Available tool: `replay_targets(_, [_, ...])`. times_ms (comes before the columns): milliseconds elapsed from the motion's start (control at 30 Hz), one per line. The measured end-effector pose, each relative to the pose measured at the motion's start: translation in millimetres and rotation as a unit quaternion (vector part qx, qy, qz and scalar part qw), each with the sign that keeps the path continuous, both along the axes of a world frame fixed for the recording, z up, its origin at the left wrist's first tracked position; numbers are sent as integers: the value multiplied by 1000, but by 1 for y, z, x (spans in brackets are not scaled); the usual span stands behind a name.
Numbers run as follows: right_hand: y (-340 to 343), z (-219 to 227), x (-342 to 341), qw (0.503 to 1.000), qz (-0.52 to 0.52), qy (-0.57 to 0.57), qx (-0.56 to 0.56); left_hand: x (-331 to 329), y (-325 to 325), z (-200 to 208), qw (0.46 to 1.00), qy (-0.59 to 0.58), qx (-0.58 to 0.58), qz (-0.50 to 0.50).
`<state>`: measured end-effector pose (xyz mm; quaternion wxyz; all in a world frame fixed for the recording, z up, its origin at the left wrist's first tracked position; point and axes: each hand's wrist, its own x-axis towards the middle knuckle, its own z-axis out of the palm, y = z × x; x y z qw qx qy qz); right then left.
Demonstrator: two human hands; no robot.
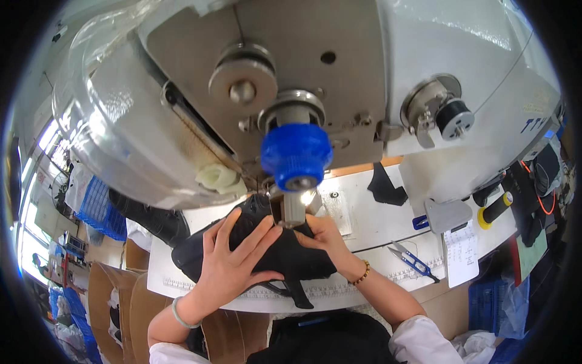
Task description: The person picks up a boot upper from a basket, carries it to a sewing machine workstation, and stitches the boot upper using the sewing machine.
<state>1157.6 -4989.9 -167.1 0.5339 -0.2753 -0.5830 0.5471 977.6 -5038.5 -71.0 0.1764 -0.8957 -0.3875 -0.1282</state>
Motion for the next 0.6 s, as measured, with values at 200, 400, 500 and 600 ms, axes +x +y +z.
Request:
replay_targets(200, [0, -12, 0, 1000, -6, 5, -23, -4, 5, -2, 1000, 12, 17, -17])
replay_targets(400, [3, -16, -2, 1000, -9, -13, 7, -7, 6, -5, 999, 47, 26, -7])
replay_targets(500, [3, -18, -1, 1000, -2, -7, -5, -7, 7, -5, 998, 46, 38, -12])
replay_targets(600, [2, -15, -2, 1000, 2, 3, -17, -8, 10, -4, 998, 30, 43, -27])
